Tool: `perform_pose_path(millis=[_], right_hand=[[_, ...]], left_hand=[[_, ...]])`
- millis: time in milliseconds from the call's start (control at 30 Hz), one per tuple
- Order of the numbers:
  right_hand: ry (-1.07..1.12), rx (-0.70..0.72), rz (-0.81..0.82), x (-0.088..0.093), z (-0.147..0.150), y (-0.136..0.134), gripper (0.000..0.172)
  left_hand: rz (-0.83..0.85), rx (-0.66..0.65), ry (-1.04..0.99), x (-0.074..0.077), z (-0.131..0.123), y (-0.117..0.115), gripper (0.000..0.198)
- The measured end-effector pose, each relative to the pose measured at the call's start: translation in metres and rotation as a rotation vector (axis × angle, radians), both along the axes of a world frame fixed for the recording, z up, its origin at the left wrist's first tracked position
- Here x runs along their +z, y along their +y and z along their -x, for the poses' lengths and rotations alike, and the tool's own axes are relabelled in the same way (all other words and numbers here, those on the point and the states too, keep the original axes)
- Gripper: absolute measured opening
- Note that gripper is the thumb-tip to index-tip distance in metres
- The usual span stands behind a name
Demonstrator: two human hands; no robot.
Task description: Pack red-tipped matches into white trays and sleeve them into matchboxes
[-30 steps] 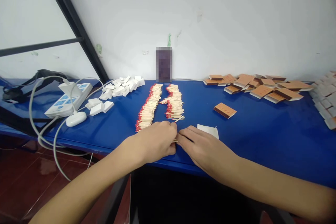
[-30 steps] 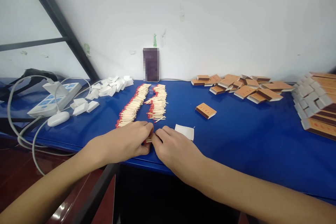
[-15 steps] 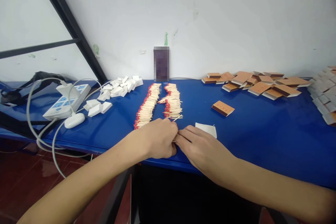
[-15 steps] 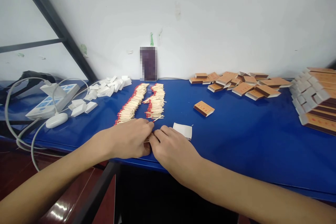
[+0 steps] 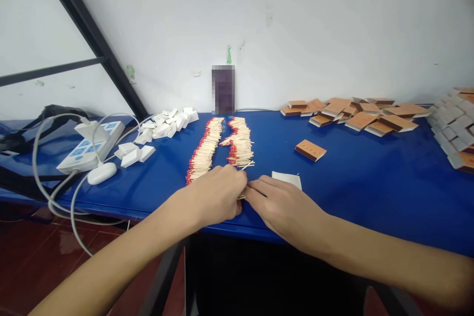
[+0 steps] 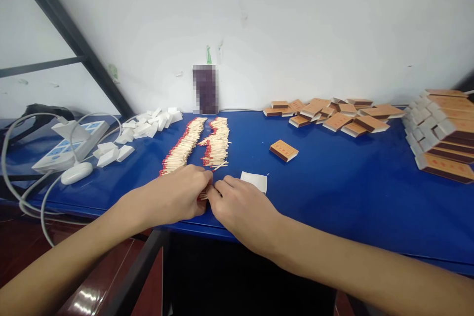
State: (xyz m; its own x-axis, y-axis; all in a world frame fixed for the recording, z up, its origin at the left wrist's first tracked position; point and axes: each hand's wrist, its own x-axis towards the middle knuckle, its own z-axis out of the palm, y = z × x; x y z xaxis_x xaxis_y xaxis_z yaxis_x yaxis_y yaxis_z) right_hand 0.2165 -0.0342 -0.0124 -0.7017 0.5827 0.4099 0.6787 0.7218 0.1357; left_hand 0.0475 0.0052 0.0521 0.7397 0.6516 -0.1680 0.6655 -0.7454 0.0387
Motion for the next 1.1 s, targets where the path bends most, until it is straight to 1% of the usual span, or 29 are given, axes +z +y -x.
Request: perform_pose_path(millis=[100,233,367,467,633,833,1100], right_hand=[[0.0,0.008,0.015,0.001,0.0,0.0,0.026],[0.015,0.027,0.065,0.003,0.0,0.001,0.024],[0.008,0.039,0.095,0.003,-0.001,0.003,0.025],[0.01,0.042,0.09,0.002,-0.002,0.004,0.022],[0.021,0.035,0.077,0.001,-0.001,0.003,0.024],[0.066,0.046,0.046,-0.001,-0.001,0.003,0.021],[0.078,0.051,0.045,0.001,-0.001,0.002,0.022]], left_hand=[[-0.013,-0.012,0.0,-0.002,0.002,0.0,0.01],[0.032,0.001,0.029,0.0,0.002,0.001,0.007],[0.025,0.013,-0.023,0.001,0.004,0.001,0.008],[0.017,0.024,-0.037,0.0,0.005,0.001,0.014],[0.0,-0.018,0.029,0.0,0.0,0.003,0.004],[-0.01,-0.079,0.079,0.004,-0.008,0.007,0.004],[0.017,-0.09,0.072,0.004,-0.007,0.011,0.006]])
